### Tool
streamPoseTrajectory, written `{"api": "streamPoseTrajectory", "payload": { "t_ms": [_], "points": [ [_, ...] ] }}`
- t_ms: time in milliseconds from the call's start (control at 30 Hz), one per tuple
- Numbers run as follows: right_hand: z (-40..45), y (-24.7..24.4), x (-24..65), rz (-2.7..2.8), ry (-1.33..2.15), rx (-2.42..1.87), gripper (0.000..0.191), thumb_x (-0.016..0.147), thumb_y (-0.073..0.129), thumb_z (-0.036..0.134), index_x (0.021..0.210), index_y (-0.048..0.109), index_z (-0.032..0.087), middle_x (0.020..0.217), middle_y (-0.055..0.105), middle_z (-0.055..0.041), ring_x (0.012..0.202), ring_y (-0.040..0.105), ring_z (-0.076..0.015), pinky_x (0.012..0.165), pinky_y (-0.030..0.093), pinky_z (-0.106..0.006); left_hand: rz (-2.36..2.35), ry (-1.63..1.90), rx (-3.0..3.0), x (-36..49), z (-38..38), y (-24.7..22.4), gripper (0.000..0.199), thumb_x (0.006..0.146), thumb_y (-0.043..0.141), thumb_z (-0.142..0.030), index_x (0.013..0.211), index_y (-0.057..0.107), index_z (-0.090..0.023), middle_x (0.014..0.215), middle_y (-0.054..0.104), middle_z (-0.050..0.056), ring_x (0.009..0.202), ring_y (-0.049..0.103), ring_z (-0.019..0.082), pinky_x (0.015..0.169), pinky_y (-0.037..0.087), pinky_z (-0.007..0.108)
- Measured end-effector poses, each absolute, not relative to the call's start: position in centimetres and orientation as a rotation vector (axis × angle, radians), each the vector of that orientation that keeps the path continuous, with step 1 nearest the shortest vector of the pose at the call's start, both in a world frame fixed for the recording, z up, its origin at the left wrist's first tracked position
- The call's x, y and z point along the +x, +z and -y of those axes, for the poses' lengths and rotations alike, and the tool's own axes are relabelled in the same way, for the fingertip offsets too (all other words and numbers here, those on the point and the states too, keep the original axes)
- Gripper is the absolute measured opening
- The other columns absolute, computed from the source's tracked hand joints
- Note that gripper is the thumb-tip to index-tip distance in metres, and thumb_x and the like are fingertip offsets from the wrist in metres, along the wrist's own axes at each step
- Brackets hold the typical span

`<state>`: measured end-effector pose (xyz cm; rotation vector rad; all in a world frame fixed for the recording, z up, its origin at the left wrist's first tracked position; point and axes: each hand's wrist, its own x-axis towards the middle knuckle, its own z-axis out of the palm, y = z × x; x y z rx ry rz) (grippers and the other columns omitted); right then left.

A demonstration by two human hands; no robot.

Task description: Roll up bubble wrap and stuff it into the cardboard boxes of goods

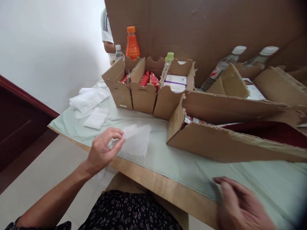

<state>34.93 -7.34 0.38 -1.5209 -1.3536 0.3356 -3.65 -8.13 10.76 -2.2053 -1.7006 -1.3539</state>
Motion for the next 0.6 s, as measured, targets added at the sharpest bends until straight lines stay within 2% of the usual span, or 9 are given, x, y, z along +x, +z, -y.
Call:
{"api": "streamPoseTrajectory", "payload": {
  "t_ms": [67, 167, 300, 367, 433, 500, 600],
  "points": [
    [8.5, 1.2, 32.3, 1.583, 0.406, -1.373, 0.015, 0.095, 0.07, 0.037, 0.097, 0.075, 0.023, 0.095, 0.077, -0.0048, 0.09, 0.072, -0.0229, 0.085, 0.056, -0.036, 1.607, -1.382, -2.424, -0.4, 8.2, 9.0, 0.012, 0.094, 0.065, -0.009, 0.091, 0.062, -0.021, 0.088, 0.072, 0.002, 0.086, 0.072, 0.015, 0.079, 0.057, 0.025],
    [8.5, 2.4, 29.5, 1.804, 0.495, -1.195, 0.012, 0.097, 0.064, 0.027, 0.105, 0.072, 0.024, 0.106, 0.077, -0.0071, 0.095, 0.075, -0.023, 0.087, 0.061, -0.038, 1.59, -1.38, -2.679, 2.9, 8.2, 6.2, 0.013, 0.095, 0.065, -0.012, 0.086, 0.061, -0.021, 0.08, 0.07, 0.002, 0.077, 0.069, 0.016, 0.072, 0.056, 0.027],
    [7.4, 2.9, 27.9, 1.869, 0.574, -1.228, 0.036, 0.097, 0.059, 0.022, 0.132, 0.064, 0.026, 0.128, 0.07, -0.0113, 0.094, 0.074, -0.0211, 0.084, 0.065, -0.038, 1.748, -1.449, -2.795, 3.9, 8.2, 5.0, 0.013, 0.095, 0.065, -0.017, 0.083, 0.061, -0.022, 0.079, 0.07, 0.003, 0.075, 0.068, 0.017, 0.071, 0.054, 0.029],
    [7.0, 2.7, 27.2, 1.912, 0.6, -1.255, 0.044, 0.097, 0.058, 0.021, 0.14, 0.059, 0.027, 0.135, 0.067, -0.0122, 0.098, 0.074, -0.0218, 0.09, 0.064, -0.04, 1.902, -1.539, -2.743, 3.4, 8.1, 5.4, 0.013, 0.094, 0.066, -0.018, 0.082, 0.062, -0.022, 0.081, 0.071, 0.003, 0.079, 0.069, 0.017, 0.074, 0.054, 0.029],
    [6.7, 2.4, 26.0, 1.957, 0.567, -1.271, 0.049, 0.096, 0.059, 0.02, 0.144, 0.056, 0.027, 0.141, 0.064, -0.0133, 0.111, 0.072, -0.0262, 0.098, 0.062, -0.046, 2.045, -1.631, -2.661, 2.7, 8.2, 6.0, 0.013, 0.093, 0.067, -0.02, 0.081, 0.062, -0.022, 0.084, 0.071, 0.003, 0.081, 0.069, 0.016, 0.076, 0.055, 0.029],
    [6.6, 2.2, 24.5, 1.983, 0.515, -1.281, 0.049, 0.094, 0.06, 0.019, 0.143, 0.057, 0.026, 0.146, 0.061, -0.0145, 0.123, 0.068, -0.0309, 0.101, 0.06, -0.049, 2.156, -1.687, -2.61, 2.2, 8.3, 6.4, 0.015, 0.092, 0.068, -0.021, 0.078, 0.062, -0.022, 0.084, 0.071, 0.003, 0.081, 0.069, 0.016, 0.076, 0.055, 0.028],
    [6.5, 2.1, 22.7, 1.95, 0.509, -1.264, 0.034, 0.095, 0.056, 0.015, 0.124, 0.069, 0.025, 0.143, 0.064, -0.0127, 0.12, 0.07, -0.0293, 0.096, 0.061, -0.045, 2.271, -1.703, -2.614, 1.9, 8.4, 6.4, 0.016, 0.09, 0.069, -0.023, 0.076, 0.062, -0.022, 0.084, 0.072, 0.003, 0.082, 0.07, 0.017, 0.078, 0.055, 0.029]
  ]
}}
